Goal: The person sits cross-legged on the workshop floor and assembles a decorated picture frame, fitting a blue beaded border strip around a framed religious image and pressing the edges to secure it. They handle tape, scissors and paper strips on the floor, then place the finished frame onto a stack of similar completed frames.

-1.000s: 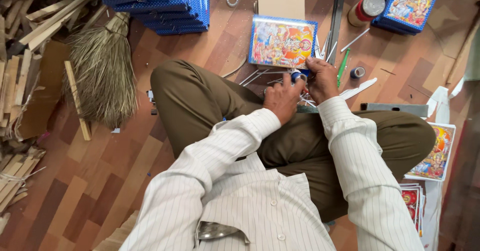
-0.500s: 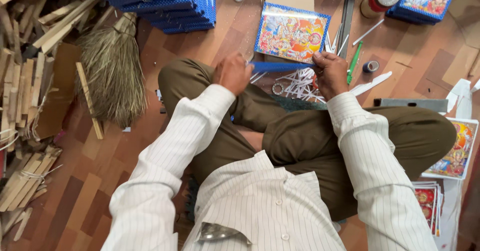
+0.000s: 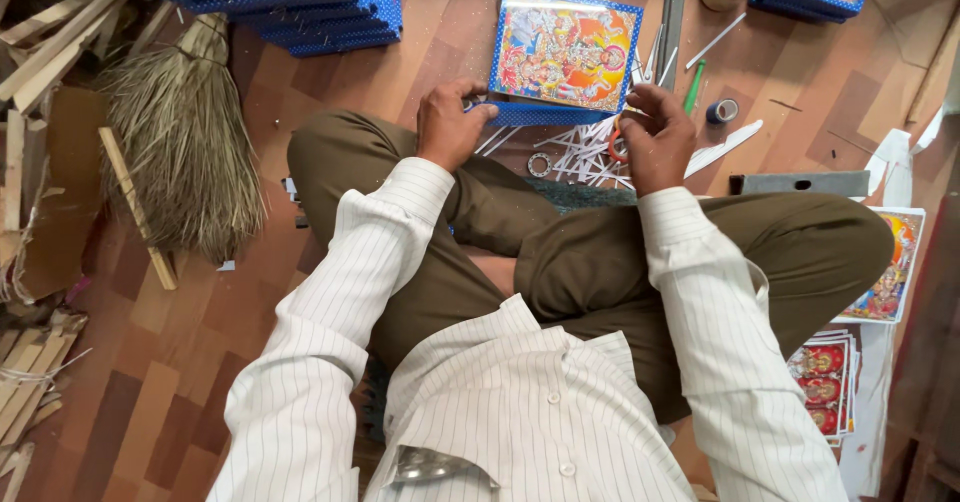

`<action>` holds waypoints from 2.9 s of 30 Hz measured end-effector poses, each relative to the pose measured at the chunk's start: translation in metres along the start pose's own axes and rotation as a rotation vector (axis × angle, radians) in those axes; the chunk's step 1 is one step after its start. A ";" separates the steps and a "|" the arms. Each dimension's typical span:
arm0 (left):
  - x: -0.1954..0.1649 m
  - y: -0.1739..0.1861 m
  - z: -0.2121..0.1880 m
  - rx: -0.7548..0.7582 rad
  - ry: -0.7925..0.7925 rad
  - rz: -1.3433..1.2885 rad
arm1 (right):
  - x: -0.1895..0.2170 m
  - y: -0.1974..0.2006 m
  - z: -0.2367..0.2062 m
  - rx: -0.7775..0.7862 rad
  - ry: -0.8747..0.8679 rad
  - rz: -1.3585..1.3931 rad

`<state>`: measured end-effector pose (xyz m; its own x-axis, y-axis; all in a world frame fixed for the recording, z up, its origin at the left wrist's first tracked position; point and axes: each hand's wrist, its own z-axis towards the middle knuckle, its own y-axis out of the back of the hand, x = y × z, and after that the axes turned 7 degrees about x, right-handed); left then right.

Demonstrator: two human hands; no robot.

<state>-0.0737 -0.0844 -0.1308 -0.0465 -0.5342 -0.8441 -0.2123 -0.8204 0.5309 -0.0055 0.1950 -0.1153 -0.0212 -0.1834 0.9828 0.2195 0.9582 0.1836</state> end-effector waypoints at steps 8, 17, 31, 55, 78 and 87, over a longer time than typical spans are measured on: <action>-0.002 0.003 -0.004 -0.052 -0.101 0.010 | -0.012 -0.010 -0.001 -0.047 -0.042 -0.039; 0.000 0.003 0.002 -0.041 -0.123 0.003 | -0.022 -0.003 0.002 -0.019 -0.046 -0.007; -0.002 0.003 0.007 -0.029 -0.119 0.035 | -0.025 -0.004 0.005 -0.052 -0.087 0.076; 0.015 -0.011 0.009 0.166 0.012 -0.150 | -0.024 -0.066 0.010 -0.488 -0.172 0.448; -0.019 -0.056 -0.033 0.109 0.173 -0.850 | 0.029 -0.116 -0.019 -0.185 -0.476 1.067; -0.103 0.001 -0.039 -0.238 -0.248 -0.061 | 0.084 -0.016 0.001 0.168 -0.166 0.195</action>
<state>-0.0309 -0.0385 -0.0406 -0.2827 -0.4406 -0.8520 0.0100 -0.8896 0.4567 -0.0119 0.1650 -0.0361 -0.1568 0.0326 0.9871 0.0711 0.9972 -0.0217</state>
